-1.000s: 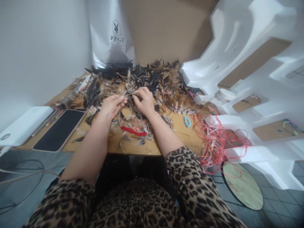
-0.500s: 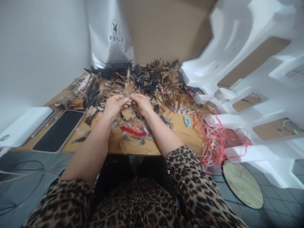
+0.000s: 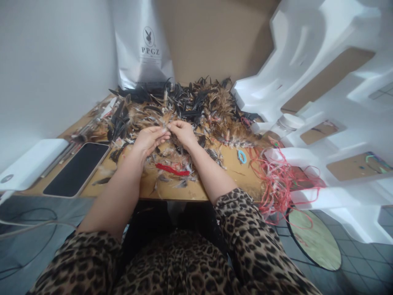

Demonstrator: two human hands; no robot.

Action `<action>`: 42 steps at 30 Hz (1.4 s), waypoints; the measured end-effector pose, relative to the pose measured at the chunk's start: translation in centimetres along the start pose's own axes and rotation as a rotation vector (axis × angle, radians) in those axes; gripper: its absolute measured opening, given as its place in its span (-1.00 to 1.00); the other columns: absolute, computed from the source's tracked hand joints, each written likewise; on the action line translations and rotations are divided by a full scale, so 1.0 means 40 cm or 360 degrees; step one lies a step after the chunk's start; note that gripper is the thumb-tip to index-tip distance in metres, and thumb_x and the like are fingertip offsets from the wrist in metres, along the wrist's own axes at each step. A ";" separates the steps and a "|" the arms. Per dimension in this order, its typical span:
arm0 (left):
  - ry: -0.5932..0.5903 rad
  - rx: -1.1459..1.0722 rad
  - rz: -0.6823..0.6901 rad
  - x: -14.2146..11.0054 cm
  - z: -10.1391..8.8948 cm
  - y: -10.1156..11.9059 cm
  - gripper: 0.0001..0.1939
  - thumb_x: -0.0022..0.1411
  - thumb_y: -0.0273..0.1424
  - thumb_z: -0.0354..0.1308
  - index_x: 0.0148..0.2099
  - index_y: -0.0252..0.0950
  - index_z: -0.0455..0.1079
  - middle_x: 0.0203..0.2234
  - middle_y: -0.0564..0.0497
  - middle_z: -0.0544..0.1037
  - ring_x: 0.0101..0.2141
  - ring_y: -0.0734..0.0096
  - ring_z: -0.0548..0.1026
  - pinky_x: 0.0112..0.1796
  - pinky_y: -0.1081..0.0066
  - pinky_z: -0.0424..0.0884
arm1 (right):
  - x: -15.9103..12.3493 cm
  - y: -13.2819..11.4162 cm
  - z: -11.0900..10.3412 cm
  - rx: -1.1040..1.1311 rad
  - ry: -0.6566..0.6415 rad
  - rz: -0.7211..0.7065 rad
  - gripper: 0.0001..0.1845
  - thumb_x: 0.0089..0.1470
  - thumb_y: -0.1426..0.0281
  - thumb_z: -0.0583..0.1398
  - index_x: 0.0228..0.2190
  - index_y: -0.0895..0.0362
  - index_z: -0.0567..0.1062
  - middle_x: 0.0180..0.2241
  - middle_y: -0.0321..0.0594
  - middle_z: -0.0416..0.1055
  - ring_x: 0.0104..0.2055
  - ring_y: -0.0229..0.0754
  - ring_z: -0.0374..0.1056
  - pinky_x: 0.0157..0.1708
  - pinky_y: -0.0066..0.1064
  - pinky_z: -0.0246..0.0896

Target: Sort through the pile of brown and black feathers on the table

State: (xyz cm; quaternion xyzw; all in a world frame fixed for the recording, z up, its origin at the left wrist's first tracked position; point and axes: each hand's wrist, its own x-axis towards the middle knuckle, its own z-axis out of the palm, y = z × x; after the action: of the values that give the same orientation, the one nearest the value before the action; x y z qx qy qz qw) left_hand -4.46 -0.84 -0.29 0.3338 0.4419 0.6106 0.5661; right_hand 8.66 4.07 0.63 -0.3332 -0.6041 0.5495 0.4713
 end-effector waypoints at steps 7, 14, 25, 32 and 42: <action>0.0011 0.0150 0.0018 -0.010 0.010 0.001 -0.83 -0.11 -0.47 0.34 -0.41 -0.46 0.47 -0.53 -0.12 0.56 -0.57 0.57 0.49 -0.54 0.66 0.37 | -0.004 -0.001 0.001 0.0008 -0.0017 -0.0017 -0.79 -0.18 0.30 0.25 -0.53 0.22 0.47 -0.54 -0.34 0.39 -0.49 -0.40 0.23 -0.38 -0.53 0.16; 0.0601 -0.0054 0.0556 0.013 -0.018 0.031 -0.84 -0.01 -0.38 0.27 -0.43 -0.36 0.40 -0.53 0.00 0.55 -0.59 0.63 0.45 -0.61 0.68 0.29 | -0.003 -0.002 0.000 -0.0148 0.0074 0.0000 -0.77 -0.13 0.30 0.22 -0.46 0.24 0.50 -0.58 -0.37 0.37 -0.53 -0.41 0.19 -0.42 -0.54 0.13; 0.1079 -0.0012 0.0877 0.037 -0.058 0.043 -0.88 0.07 -0.38 0.17 -0.42 -0.33 0.33 -0.49 0.03 0.54 -0.60 0.66 0.42 -0.63 0.66 0.26 | 0.026 -0.032 0.034 -0.1459 -0.0230 -0.0203 -0.80 -0.06 0.31 0.15 -0.44 0.16 0.54 -0.44 -0.25 0.49 -0.35 -0.23 0.37 -0.27 -0.42 0.22; 0.1067 -0.0006 0.0918 0.038 -0.056 0.042 -0.90 0.08 -0.42 0.14 -0.44 -0.35 0.32 -0.53 0.03 0.53 -0.63 0.66 0.39 -0.65 0.65 0.24 | 0.072 -0.026 0.158 -0.2037 -0.0298 -0.0121 -0.56 -0.07 0.16 0.18 -0.21 0.19 0.50 -0.21 0.00 0.49 -0.17 -0.01 0.41 -0.20 -0.28 0.30; 0.1074 -0.0055 0.0909 0.045 -0.060 0.036 -0.93 0.07 -0.45 0.12 -0.43 -0.34 0.31 -0.52 0.02 0.53 -0.63 0.64 0.38 -0.65 0.62 0.23 | 0.155 0.040 0.161 -0.2037 -0.0198 0.0096 -0.66 -0.03 0.51 0.10 -0.19 0.31 0.52 -0.20 0.14 0.48 -0.15 -0.04 0.42 -0.17 -0.29 0.28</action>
State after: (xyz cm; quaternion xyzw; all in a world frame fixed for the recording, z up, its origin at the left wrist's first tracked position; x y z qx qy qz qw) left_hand -7.44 0.59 -0.05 0.2148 0.4817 0.8248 0.2040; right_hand 0.37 7.78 0.64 -0.5328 -0.8291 0.1117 0.1277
